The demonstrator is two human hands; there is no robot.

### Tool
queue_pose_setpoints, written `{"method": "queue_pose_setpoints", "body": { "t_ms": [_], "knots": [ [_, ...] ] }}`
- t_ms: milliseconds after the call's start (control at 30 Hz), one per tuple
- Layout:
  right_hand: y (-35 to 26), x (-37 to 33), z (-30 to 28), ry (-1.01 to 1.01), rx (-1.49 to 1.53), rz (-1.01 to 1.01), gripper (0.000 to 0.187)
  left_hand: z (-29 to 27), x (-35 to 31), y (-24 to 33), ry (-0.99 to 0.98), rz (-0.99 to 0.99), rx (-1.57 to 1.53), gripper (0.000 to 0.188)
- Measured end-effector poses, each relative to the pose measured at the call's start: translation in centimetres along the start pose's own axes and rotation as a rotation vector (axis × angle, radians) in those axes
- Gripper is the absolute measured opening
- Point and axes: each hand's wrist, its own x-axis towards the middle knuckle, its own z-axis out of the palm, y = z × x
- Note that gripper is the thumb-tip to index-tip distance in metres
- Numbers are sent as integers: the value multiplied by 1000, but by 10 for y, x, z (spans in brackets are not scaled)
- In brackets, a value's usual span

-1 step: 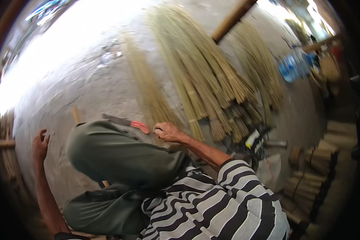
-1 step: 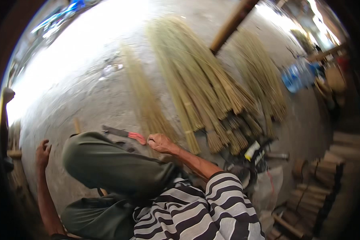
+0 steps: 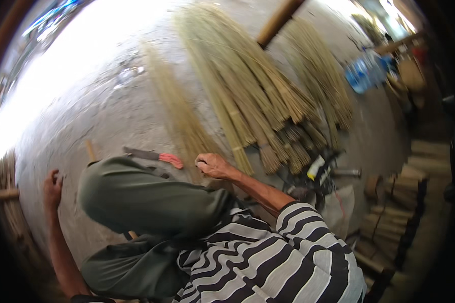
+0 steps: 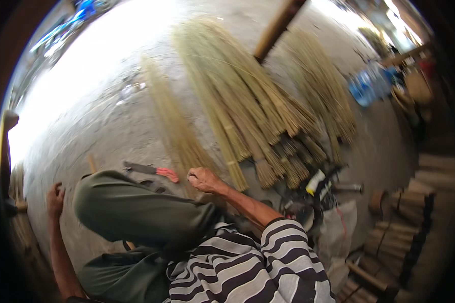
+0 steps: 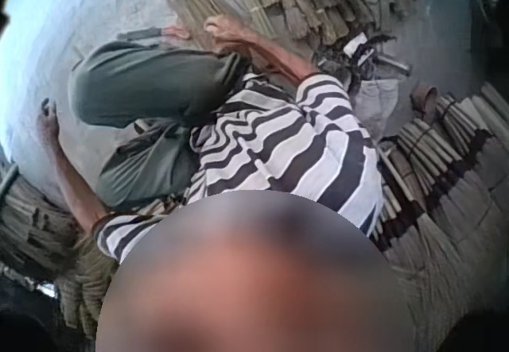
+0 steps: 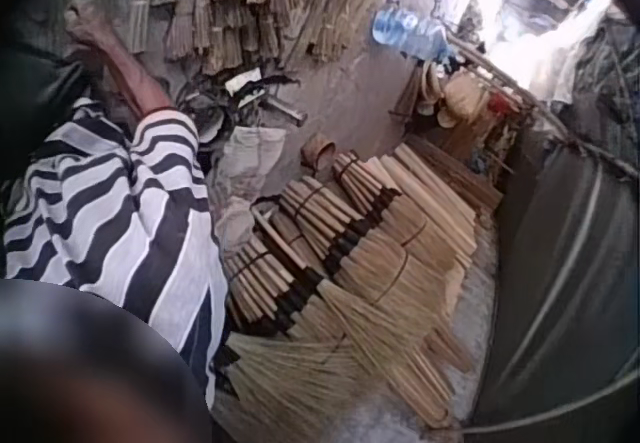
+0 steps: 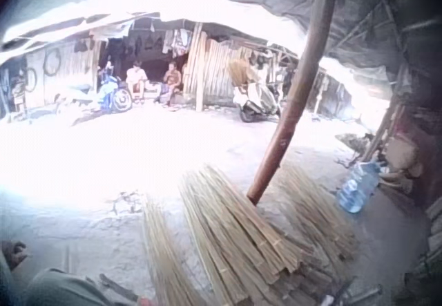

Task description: The person sits on the floor and repeatedly picks up bundles of dried straw, aligns them, and strikes them against a wooden block to shape the broom heads. The person also uses a small red-handled tool to trim or adjust the bundles and places finished brooms aside.

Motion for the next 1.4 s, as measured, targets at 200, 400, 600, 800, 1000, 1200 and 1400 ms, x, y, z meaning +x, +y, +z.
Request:
{"method": "queue_pose_setpoints", "body": {
  "t_ms": [200, 400, 600, 800, 1000, 1200, 1400],
  "knots": [
    [31, -118, -44, 412, 217, 297, 29, 115, -11, -27, -539, 83, -99, 37],
    [28, -151, -43, 530, 249, 262, 27, 108, -40, -36, -727, 67, 22, 38],
    [25, -147, -52, 545, 108, 83, 27, 79, -64, -51, -774, -24, 20, 40],
    [58, -198, -108, 718, -184, -14, 18, 60, -85, -70, -785, -330, 0, 37],
    [176, -345, -202, 1111, -478, 485, 20, 54, -87, -69, -702, -641, -234, 69],
    [242, -454, -202, 1201, 570, 865, 39, 42, -91, -50, -708, -602, -206, 77],
    [205, -471, -173, 778, 978, 790, 54, 36, -93, -44, -634, -663, -260, 68]
  ]
}}
